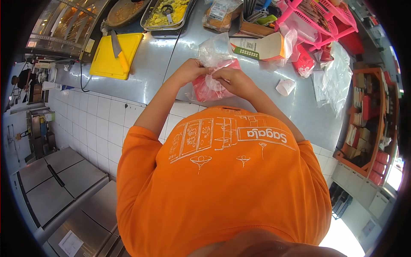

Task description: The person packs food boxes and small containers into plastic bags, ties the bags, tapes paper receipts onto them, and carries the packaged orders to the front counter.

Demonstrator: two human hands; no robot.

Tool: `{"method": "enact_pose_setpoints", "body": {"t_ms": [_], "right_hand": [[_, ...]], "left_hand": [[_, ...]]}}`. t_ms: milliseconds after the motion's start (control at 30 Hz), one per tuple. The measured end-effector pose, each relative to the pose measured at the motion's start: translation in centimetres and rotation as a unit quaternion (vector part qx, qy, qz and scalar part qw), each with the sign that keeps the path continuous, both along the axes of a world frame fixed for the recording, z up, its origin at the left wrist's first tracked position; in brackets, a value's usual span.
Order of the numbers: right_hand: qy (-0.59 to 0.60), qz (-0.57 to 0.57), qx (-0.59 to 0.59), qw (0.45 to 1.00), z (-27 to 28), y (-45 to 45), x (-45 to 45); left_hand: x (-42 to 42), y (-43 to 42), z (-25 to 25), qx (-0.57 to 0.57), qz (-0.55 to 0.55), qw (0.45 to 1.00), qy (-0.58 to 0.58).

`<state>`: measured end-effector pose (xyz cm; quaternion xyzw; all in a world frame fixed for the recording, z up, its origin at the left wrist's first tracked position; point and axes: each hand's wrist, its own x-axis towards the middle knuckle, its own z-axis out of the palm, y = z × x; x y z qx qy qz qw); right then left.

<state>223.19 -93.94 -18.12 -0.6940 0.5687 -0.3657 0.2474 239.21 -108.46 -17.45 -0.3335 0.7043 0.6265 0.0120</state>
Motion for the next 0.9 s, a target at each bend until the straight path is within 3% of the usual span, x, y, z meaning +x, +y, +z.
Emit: {"method": "enact_pose_setpoints", "body": {"t_ms": [300, 500, 900], "right_hand": [[-0.003, -0.032, 0.045, 0.998, 0.4, -0.7, -0.7], [-0.094, -0.093, 0.178, 0.975, 2.0, -0.8, 0.0], [-0.047, -0.084, 0.154, 0.983, 1.7, -1.3, 0.0]], "left_hand": [[0.0, 0.1, 1.2, 0.006, -0.002, 0.999, -0.031], [0.3, -0.1, -0.7, 0.003, -0.004, 1.0, 0.018], [0.3, -0.4, -1.0, -0.016, -0.013, 1.0, -0.007]]}}
